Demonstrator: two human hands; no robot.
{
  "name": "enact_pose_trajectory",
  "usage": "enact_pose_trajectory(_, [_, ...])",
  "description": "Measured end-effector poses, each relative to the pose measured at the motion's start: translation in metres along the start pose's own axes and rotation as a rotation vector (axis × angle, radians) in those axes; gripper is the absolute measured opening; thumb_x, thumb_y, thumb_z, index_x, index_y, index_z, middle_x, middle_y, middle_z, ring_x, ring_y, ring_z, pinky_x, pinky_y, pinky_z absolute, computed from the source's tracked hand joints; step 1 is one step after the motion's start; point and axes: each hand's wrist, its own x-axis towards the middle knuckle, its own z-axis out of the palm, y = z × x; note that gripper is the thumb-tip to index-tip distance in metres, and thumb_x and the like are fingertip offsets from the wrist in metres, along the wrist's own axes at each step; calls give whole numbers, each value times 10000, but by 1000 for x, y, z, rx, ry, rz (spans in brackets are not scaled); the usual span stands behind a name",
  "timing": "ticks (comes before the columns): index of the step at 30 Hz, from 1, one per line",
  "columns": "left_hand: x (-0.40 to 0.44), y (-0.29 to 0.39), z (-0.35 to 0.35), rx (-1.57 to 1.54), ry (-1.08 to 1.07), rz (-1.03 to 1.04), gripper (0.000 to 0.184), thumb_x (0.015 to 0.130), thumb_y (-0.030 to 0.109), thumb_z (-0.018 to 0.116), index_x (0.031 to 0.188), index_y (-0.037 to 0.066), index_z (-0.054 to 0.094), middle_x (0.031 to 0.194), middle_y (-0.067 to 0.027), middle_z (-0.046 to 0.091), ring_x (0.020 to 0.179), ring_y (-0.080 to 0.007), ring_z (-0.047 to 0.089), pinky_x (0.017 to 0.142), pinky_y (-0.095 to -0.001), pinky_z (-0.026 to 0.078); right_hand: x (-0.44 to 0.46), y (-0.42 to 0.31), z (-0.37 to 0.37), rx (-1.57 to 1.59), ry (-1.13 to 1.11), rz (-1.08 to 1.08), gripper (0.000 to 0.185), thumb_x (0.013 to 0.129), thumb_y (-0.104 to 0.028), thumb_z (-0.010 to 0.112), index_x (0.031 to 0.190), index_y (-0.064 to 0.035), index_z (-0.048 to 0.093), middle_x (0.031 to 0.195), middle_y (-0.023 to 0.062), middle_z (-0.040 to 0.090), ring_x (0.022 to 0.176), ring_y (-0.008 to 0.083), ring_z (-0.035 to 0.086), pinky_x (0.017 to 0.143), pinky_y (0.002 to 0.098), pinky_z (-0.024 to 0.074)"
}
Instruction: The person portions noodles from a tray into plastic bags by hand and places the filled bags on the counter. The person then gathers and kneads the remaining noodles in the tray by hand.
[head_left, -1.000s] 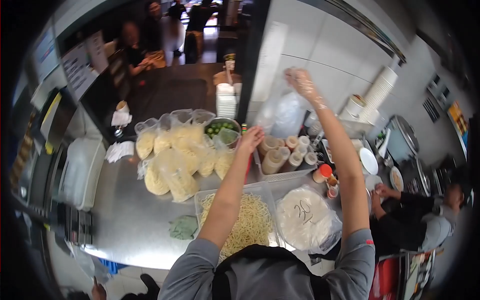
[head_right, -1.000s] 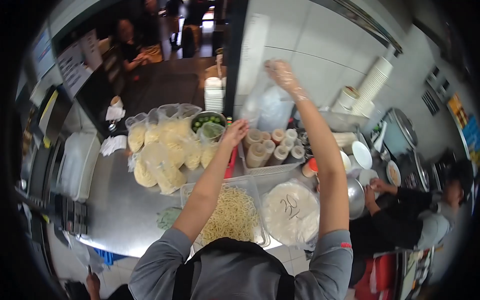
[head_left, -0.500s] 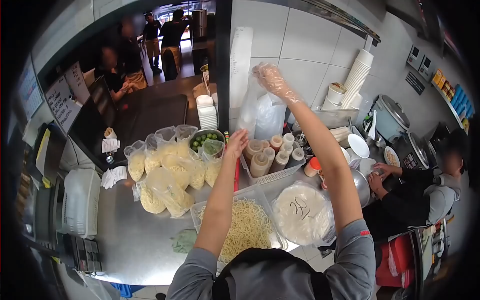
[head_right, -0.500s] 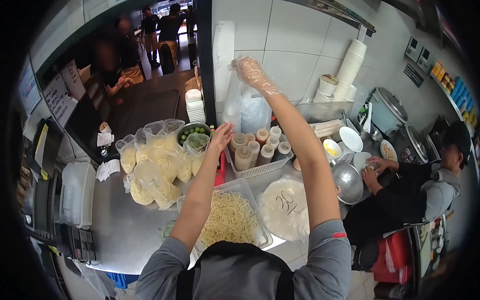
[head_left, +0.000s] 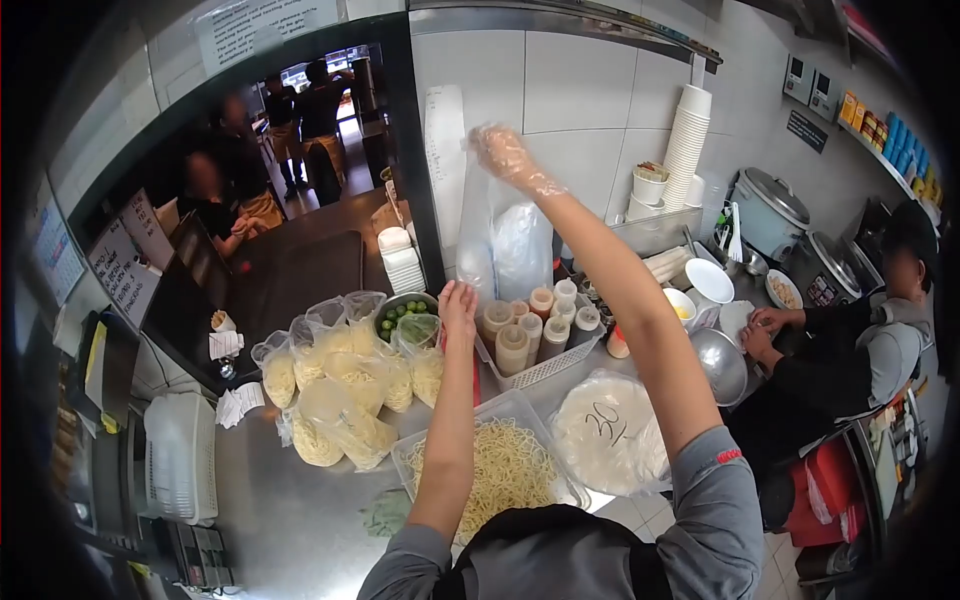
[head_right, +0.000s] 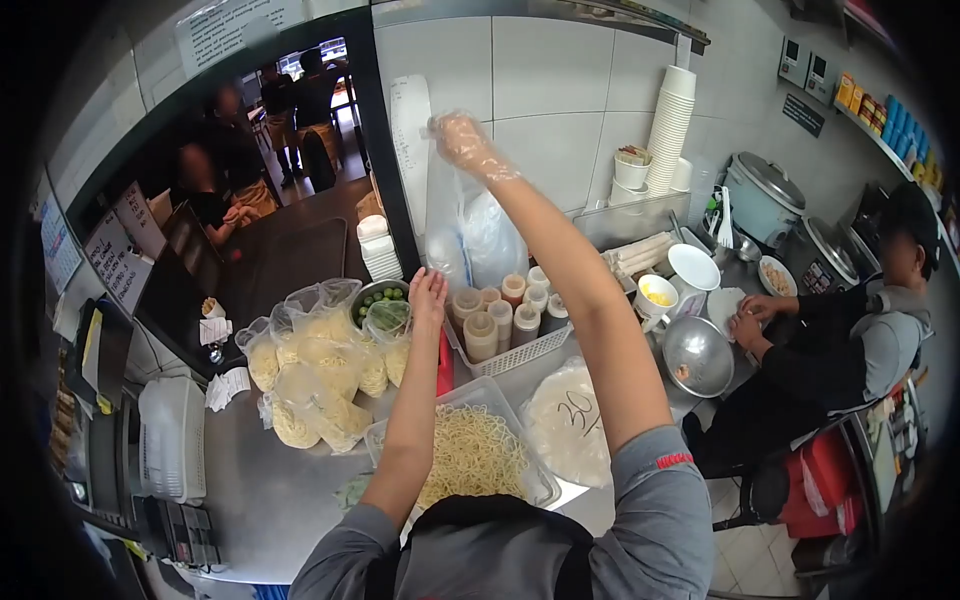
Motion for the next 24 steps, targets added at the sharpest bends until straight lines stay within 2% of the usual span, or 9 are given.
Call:
enact_pose_trajectory(4, [-25, 34, 40, 291, -63, 80, 509, 805, 229, 712, 1237, 85, 484, 1101, -56, 580, 922, -128, 536, 778, -286, 424, 30, -10, -30, 12, 65, -99, 162, 783, -61, 511, 850, -49, 659, 808, 178, 649, 806, 354, 625, 763, 435, 494])
enact_pose_trajectory(7, [-42, 67, 87, 271, -166, 118, 487, 810, 281, 713, 1223, 112, 518, 1177, -5, 529, 1047, -126, 464, 840, -296, 354, 49, -26, -63, -35, 53, -38, 142, 802, -105, 578, 931, -74, 629, 904, 135, 644, 875, 343, 593, 812, 427, 458])
enact_pose_trajectory(10, [-49, 89, 114, 96, -170, 170, 398, 821, 278, 705, 1153, 129, 545, 1098, 9, 570, 1034, -108, 484, 872, -306, 352, 58, -37, -99, 8, 73, 42, 187, 837, -159, 575, 999, -74, 614, 989, 146, 632, 972, 347, 566, 869, 435, 433])
enact_pose_trajectory(13, [-48, 103, 115, 59, -194, 342, 187, 859, 165, 664, 1001, 89, 568, 892, 6, 592, 804, -69, 542, 689, -206, 386, 59, -37, -132, -66, 40, 120, 213, 870, -215, 554, 1015, -68, 608, 1023, 159, 624, 1012, 355, 553, 881, 433, 430])
enact_pose_trajectory(16, [-61, 120, 106, -33, -360, 352, 115, 869, 80, 638, 913, 100, 535, 780, 41, 568, 710, -59, 535, 639, -163, 382, 37, -25, -148, -5, 144, 246, 237, 876, -231, 543, 1035, -65, 603, 1012, 166, 626, 1029, 346, 550, 888, 429, 429])
enact_pose_trajectory(19, [-91, 139, 96, 50, -477, 306, 215, 826, -8, 655, 937, 98, 505, 860, 4, 577, 759, -83, 559, 671, -222, 467, 1, 15, -148, -87, 133, 250, 269, 871, -253, 555, 1059, -66, 595, 991, 157, 629, 976, 336, 575, 849, 429, 446])
enact_pose_trajectory(21, [-93, 148, 76, 111, -570, 273, 278, 804, -47, 659, 970, 100, 492, 917, -15, 578, 790, -105, 579, 674, -251, 502, -32, 67, -133, -74, 234, 194, 264, 860, -262, 575, 1027, -61, 610, 953, 156, 631, 927, 340, 586, 801, 423, 462])
enact_pose_trajectory(22, [-100, 156, 68, 190, -538, 265, 268, 798, -27, 674, 963, 106, 511, 920, -4, 575, 785, -104, 579, 661, -240, 493, -47, 83, -132, -66, 284, 166, 263, 854, -267, 585, 1011, -58, 618, 934, 155, 633, 902, 342, 591, 777, 421, 470])
enact_pose_trajectory(24, [-85, 163, 42, 449, -397, 398, 272, 775, -19, 686, 971, 96, 538, 922, -11, 582, 766, -139, 585, 675, -282, 494, -71, 73, -160, -162, 245, 318, 215, 832, -234, 613, 917, -38, 638, 800, 126, 628, 734, 323, 595, 684, 402, 477])
